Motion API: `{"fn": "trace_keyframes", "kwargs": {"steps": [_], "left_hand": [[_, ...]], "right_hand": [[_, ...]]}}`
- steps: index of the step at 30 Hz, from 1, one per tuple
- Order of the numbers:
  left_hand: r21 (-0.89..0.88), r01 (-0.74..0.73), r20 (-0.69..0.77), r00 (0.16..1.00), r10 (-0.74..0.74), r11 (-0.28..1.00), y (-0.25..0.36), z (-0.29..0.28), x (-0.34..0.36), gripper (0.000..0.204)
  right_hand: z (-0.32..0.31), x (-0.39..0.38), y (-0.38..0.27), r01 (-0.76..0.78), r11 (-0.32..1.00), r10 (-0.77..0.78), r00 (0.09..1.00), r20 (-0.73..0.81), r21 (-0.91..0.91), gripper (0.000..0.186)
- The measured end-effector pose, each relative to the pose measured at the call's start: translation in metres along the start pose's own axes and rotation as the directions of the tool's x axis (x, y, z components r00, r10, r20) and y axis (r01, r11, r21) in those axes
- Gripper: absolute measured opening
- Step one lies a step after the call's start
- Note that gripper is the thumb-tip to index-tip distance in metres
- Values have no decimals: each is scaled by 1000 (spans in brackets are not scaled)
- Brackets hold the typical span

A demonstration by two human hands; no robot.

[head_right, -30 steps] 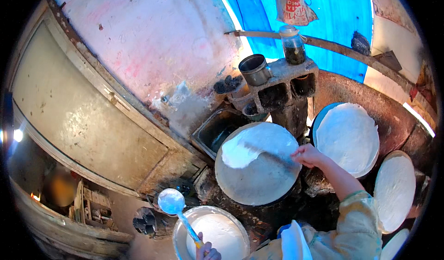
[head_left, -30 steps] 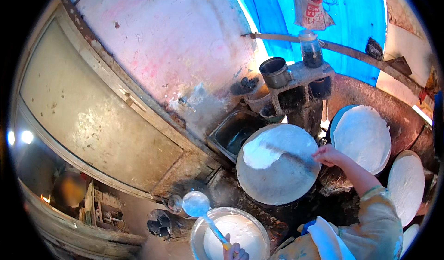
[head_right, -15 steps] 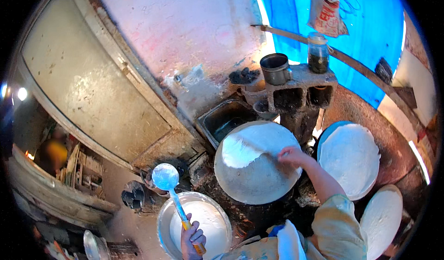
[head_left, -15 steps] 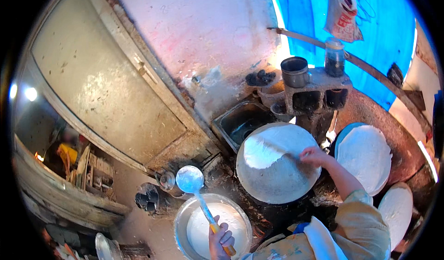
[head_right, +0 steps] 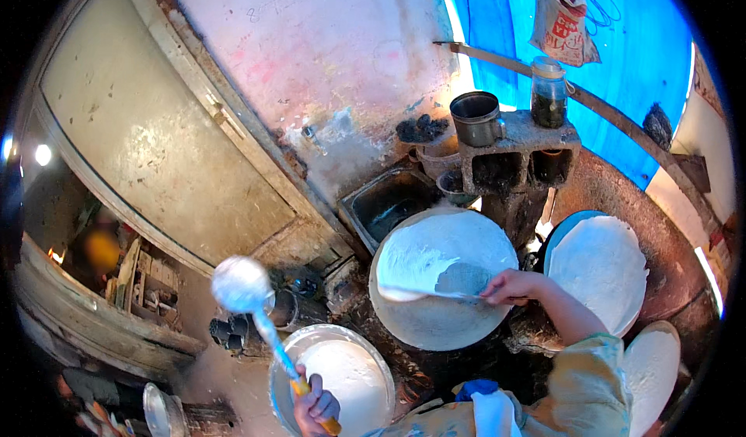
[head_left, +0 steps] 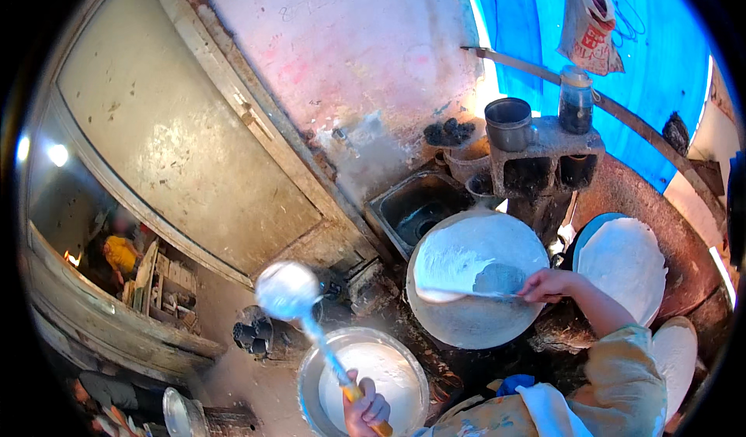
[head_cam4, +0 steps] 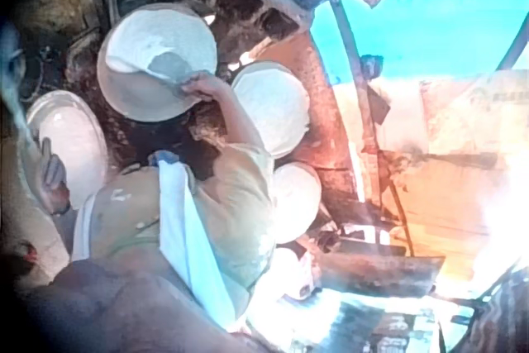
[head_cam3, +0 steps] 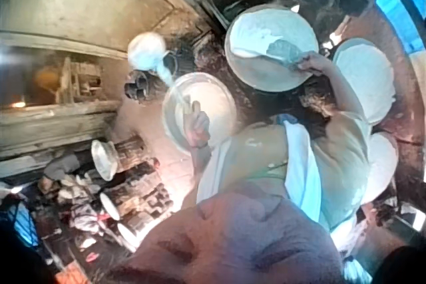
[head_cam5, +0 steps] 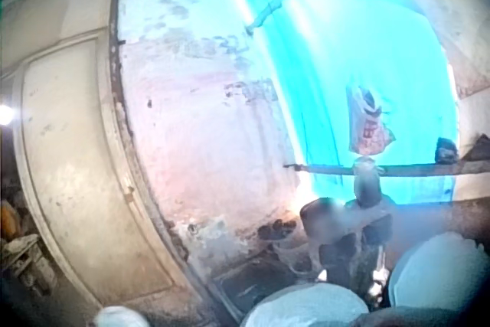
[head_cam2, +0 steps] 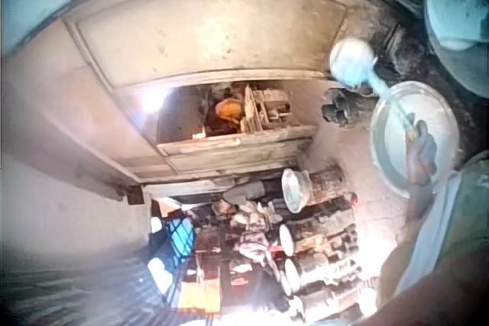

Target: The person ladles batter onto several round heated surfaces and spreads it into thin crepes using a wooden tool. They flip the crepes and stack them on a nearby surface while continuing to cook more.

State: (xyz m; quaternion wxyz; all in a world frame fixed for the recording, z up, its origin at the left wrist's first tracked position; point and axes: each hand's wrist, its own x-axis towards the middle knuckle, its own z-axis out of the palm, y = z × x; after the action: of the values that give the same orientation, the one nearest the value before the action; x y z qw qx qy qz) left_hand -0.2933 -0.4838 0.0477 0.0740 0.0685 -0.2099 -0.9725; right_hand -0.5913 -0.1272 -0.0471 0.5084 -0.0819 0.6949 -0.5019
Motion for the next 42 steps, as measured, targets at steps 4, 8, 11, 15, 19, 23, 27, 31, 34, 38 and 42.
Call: {"fn": "trace_keyframes", "kwargs": {"steps": [4, 8, 11, 15, 19, 23, 27, 31, 34, 38, 42], "left_hand": [[84, -90, -304, 946, 111, 992, -9, 7, -23, 54], [-276, -143, -323, 945, 48, 950, -28, -13, 1, 47], [-407, -166, -224, 972, 78, 898, -30, -21, -11, 41], [-368, -229, -294, 948, 121, 901, -41, -30, -32, 42], [-340, -200, -287, 953, 101, 919, -48, -24, -15, 43], [-382, -122, -220, 975, 38, 916, -55, -25, 1, 43], [-142, -98, -299, 953, 51, 985, -49, -32, -29, 50], [-95, -9, -322, 947, -23, 995, -39, -36, -31, 49], [-294, 87, -172, 975, -142, 952, -31, -49, -28, 44], [-433, 129, -122, 972, -200, 892, -3, -40, -46, 31], [-427, 88, 234, 972, 15, 900, 28, -49, -73, 40]], "right_hand": [[-42, 8, 8, 202, 976, -207, 976, -61, -84, 24], [-16, 40, -21, 143, 989, -118, 935, -335, 48, 25], [5, 19, -8, 18, 1000, -18, 999, 30, -12, 26], [-27, -2, 7, -46, 997, 36, 987, 159, 57, 26], [-44, 55, -12, 203, 978, -187, 947, -260, 37, 28], [-11, 51, -32, 58, 985, -59, 998, -4, -163, 29], [-13, -16, 12, -35, 990, 56, 986, 154, -136, 29], [-35, -56, 56, 136, 991, -136, 973, -184, -12, 27], [0, -29, 49, 282, 894, -82, 867, -491, 348, 19], [66, -21, 50, 162, 968, -89, 935, -344, 191, 21], [150, -11, 57, 265, 925, -176, 934, -310, 273, 26]]}}
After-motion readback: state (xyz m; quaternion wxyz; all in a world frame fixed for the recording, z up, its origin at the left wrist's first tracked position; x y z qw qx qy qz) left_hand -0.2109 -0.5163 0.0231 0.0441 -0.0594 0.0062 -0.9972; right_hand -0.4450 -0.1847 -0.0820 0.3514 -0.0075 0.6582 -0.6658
